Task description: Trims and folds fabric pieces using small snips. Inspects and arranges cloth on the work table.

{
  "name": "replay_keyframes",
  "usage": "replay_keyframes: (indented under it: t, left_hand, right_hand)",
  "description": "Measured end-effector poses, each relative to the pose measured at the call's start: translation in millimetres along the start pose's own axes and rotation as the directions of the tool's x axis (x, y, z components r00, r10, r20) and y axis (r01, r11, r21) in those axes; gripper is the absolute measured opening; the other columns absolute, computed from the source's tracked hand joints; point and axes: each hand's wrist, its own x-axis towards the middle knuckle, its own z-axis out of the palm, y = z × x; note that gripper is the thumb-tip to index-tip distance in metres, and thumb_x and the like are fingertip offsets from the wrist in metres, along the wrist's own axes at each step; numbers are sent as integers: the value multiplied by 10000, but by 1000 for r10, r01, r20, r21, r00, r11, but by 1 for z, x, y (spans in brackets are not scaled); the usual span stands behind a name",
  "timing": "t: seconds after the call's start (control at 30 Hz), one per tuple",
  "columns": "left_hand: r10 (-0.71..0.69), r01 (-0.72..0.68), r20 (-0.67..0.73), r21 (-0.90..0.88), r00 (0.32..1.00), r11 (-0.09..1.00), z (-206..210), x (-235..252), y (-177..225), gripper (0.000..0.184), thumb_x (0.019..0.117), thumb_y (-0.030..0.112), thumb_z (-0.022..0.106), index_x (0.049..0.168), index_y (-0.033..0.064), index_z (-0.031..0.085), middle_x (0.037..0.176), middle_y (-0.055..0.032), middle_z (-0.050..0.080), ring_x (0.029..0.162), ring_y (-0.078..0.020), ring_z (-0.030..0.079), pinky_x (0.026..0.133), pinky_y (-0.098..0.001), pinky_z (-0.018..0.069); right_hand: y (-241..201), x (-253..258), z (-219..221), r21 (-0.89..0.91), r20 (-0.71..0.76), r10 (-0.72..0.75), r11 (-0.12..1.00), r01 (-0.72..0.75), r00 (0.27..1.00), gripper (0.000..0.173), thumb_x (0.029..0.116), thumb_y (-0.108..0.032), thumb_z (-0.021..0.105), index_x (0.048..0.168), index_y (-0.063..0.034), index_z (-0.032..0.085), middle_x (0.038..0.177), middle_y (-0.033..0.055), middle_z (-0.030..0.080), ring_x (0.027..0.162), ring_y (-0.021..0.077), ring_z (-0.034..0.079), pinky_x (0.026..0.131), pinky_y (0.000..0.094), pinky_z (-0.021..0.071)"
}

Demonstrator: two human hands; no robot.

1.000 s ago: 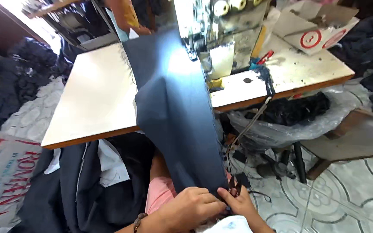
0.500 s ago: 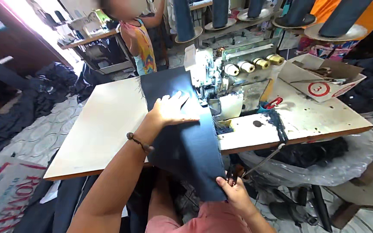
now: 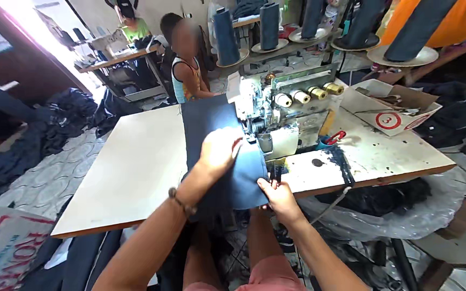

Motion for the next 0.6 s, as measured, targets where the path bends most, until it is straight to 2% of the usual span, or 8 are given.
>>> replay_keyframes:
  t: [0.07, 0.13, 0.27, 0.37, 0.43, 0.5, 0.53, 0.6]
  left_hand:
    - [48, -48, -74, 6, 996, 999, 2, -27, 21, 216, 999, 132, 610, 1142, 65, 757, 1109, -136, 743, 1063, -312, 710, 929, -486, 571]
    - [40, -40, -56, 2, 998, 999, 8, -38, 25, 286, 1002, 145, 605, 1247, 47, 716, 1224, -143, 719, 1160, -312, 686, 998, -478, 545]
    - [6, 28, 161, -210, 987, 977, -2, -18, 0, 425, 1057, 287, 549, 1397, 41, 615, 1459, -144, 586, 1358, -306, 550, 1152, -487, 410]
    - [3, 68, 238, -289, 971, 955, -4, 13, -25, 521, 997, 363, 650, 1382, 14, 623, 1415, -192, 612, 1322, -320, 588, 1140, -494, 426]
    - [-76, 162, 282, -295, 956, 942, -8, 29, -27, 538, 986, 325, 686, 1395, -14, 598, 1387, -217, 622, 1303, -348, 596, 1133, -514, 419]
    - [-179, 253, 252, -303, 951, 919, -13, 35, -22, 512, 986, 270, 697, 1393, -24, 594, 1350, -243, 635, 1274, -387, 602, 1116, -532, 419]
    - [-210, 264, 206, -292, 956, 919, -5, 41, -30, 478, 983, 278, 700, 1351, -18, 631, 1310, -236, 661, 1246, -383, 624, 1101, -534, 436]
    - [-276, 295, 109, -254, 955, 921, 17, 51, -49, 353, 987, 298, 685, 1190, 13, 731, 1154, -201, 729, 1118, -367, 688, 1000, -568, 499]
  right_hand:
    - [-8, 15, 4, 13, 0, 23, 1000, -23, 1000, 250, 1024, -56, 580, 793, -88, 489, 609, -14, 565, 444, 54, 533, 424, 202, 480]
    - [-13, 28, 11, 23, -11, 37, 999, -36, 999, 252, 1036, -78, 580, 799, -77, 492, 580, -11, 545, 424, 52, 515, 415, 192, 460]
    - [-13, 38, 22, 132, -66, -23, 991, 31, 998, 203, 1050, -95, 561, 849, -82, 543, 527, -36, 514, 375, 24, 454, 377, 162, 412]
    - [-11, 41, 21, 164, -37, -84, 982, 89, 996, 218, 1072, -105, 521, 891, -37, 620, 614, 18, 682, 378, 9, 478, 376, 154, 389]
    - [-11, 40, 12, 74, 0, -174, 982, 173, 985, 204, 1053, -67, 521, 930, -21, 677, 639, 6, 698, 396, -7, 482, 385, 150, 389]
    - [-14, 36, -4, -138, 40, -280, 949, 283, 959, 135, 1013, -63, 578, 941, -44, 691, 654, -38, 680, 443, -19, 501, 415, 154, 414]
    - [-17, 33, -14, -286, 58, -309, 906, 313, 949, 80, 995, -117, 623, 978, -66, 682, 689, -51, 654, 496, -7, 521, 458, 177, 444]
    - [-28, 23, -29, -516, 123, -267, 805, 292, 956, 271, 1023, -271, 602, 1180, -50, 608, 865, 27, 595, 705, 103, 553, 639, 311, 482]
